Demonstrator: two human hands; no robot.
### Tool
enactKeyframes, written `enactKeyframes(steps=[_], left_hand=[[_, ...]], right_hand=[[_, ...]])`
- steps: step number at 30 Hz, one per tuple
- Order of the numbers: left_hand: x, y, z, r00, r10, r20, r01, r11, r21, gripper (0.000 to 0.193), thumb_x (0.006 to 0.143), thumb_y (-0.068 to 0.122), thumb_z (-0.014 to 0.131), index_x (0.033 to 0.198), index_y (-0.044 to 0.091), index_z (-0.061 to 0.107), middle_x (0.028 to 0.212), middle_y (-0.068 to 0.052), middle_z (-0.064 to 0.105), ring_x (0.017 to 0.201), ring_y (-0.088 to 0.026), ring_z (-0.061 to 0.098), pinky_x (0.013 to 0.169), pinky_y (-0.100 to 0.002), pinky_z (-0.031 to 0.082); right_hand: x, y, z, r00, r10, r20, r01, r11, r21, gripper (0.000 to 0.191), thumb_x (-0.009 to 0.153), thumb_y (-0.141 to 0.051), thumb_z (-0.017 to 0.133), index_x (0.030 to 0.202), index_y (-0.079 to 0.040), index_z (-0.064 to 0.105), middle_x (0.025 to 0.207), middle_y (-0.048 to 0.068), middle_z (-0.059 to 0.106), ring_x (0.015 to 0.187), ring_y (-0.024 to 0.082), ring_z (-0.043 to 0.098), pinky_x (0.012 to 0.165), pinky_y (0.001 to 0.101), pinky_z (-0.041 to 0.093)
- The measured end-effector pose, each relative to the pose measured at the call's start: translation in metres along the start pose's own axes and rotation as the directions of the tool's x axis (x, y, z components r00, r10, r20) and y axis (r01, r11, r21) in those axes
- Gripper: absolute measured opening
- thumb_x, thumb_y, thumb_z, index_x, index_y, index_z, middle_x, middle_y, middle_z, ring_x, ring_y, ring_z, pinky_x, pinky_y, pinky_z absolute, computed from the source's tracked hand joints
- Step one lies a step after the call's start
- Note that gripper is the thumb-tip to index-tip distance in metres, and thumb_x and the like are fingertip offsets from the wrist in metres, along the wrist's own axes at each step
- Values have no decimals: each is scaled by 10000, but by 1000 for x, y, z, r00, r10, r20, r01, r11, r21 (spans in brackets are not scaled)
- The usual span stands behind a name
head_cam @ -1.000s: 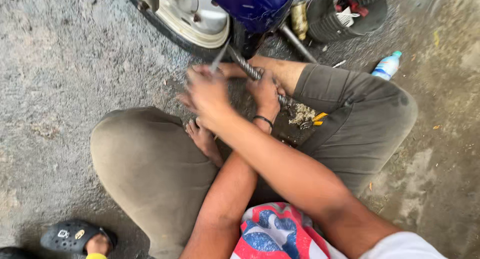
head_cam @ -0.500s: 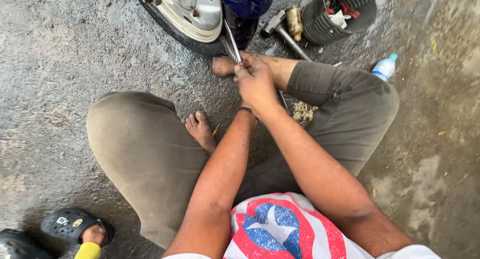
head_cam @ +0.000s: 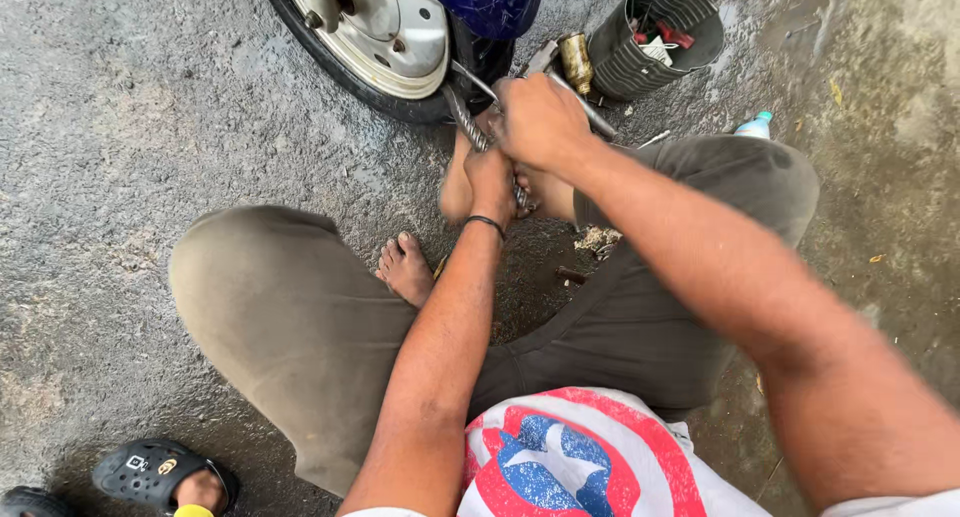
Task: The person is sitting on the ground and using a hammer and a metal rod to work on the front wheel of a blue motorcycle. They repeatedly strike the rod against the wheel hub area.
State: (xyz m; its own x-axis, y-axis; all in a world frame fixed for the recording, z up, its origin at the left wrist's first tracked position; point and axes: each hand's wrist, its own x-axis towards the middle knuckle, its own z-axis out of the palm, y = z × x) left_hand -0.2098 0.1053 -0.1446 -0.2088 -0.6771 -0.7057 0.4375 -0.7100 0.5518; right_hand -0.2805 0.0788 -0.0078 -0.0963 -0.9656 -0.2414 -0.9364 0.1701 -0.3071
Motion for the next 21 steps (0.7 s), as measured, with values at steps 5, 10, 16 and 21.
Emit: enactKeyframes(steps=[5, 10, 16, 21], left_hand=[[-11, 36, -19, 993, -115, 10, 112, 980, 163, 158, 847, 100, 659, 796, -15, 563, 549, -82, 509, 341, -197, 473, 314, -360, 373], [-9, 49, -50, 988, -153, 20, 138, 935, 326, 151, 806, 75, 686, 789, -11, 563, 568, -95, 554, 360, -214, 535, 328, -387, 440], [11, 54, -81, 895, 353, 273, -445, 740, 504, 217, 829, 124, 804, 908, -6, 649, 725, -79, 709, 550, -149, 666, 478, -347, 550], [4, 70, -96, 971, 12, 237, -121, 886, 448, 222, 865, 125, 694, 1005, -27, 613, 664, -118, 615, 466, -178, 580, 399, -369, 451]], right_hand=[[16, 11, -13, 992, -44, 118, 51, 997, -55, 192, 850, -139, 689, 971, 0, 742, 890, 283, 698, 887, 453, 694, 812, 525, 559], [40, 10, -17, 963, -263, 52, 264, 964, -13, 223, 768, -91, 689, 949, 15, 766, 886, 264, 716, 898, 437, 700, 845, 496, 558], [57, 23, -3, 990, -118, 76, 114, 992, 55, 164, 766, -164, 758, 828, -14, 782, 805, 232, 718, 811, 398, 712, 785, 461, 563], [19, 15, 61, 978, 109, -176, 5, 837, 547, 198, 762, -146, 837, 877, -16, 743, 744, 88, 730, 686, 169, 684, 617, 363, 547]])
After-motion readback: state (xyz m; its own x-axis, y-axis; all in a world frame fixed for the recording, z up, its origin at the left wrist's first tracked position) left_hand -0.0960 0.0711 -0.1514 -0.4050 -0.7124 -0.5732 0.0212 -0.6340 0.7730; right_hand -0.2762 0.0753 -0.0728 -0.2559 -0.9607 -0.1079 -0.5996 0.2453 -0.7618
